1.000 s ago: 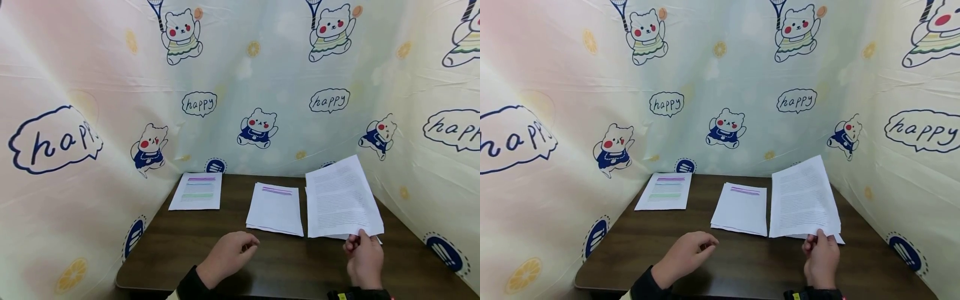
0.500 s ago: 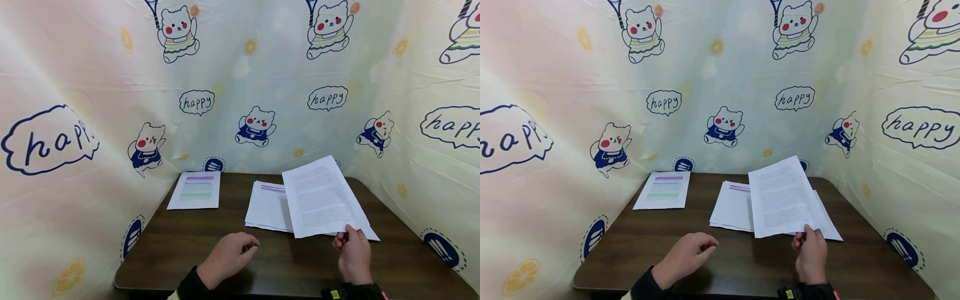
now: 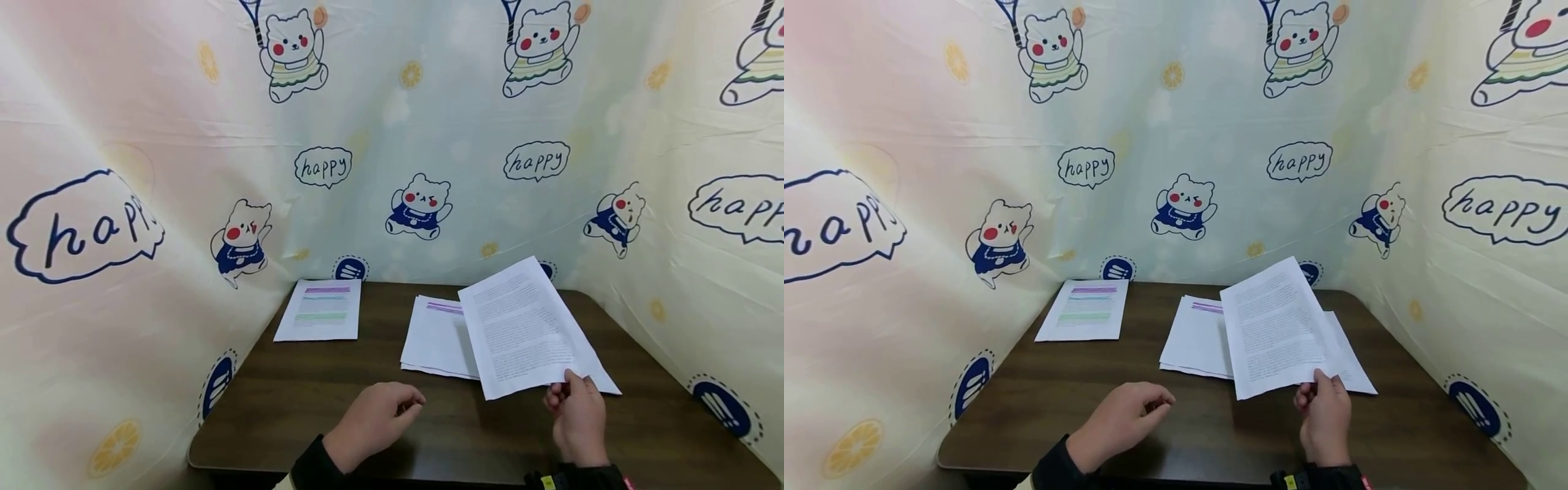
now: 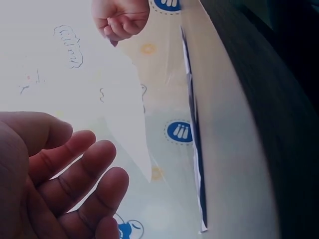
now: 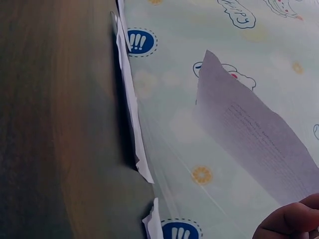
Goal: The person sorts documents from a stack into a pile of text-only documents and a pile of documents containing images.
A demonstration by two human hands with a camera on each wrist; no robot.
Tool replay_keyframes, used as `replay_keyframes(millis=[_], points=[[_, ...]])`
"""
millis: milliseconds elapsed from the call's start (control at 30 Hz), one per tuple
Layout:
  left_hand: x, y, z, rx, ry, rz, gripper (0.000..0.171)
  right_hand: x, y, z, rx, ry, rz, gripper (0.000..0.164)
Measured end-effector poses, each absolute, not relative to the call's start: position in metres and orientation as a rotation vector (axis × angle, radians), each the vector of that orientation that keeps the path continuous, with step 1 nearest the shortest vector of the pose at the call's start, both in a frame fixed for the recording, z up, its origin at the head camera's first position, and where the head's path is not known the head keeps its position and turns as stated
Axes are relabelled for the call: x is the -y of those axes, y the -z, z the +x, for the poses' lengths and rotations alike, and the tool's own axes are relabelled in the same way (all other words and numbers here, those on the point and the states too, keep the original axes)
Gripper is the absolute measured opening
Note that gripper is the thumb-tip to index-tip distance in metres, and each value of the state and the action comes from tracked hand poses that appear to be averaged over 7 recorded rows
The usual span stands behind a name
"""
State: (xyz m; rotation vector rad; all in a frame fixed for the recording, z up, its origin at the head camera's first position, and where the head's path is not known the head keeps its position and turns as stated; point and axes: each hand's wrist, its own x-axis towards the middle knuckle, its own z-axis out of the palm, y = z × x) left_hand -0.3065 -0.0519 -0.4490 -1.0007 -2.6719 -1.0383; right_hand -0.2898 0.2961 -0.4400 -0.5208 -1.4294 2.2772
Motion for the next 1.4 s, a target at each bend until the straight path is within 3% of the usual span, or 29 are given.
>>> replay_keyframes(millis=[1400], points=[[0.0502,0.4582,-0.3040,2.620,0.930,-1.068,0.017,-0.2915,0.4377,-0.2856,1.433,-2.273,-0.505,0.024]])
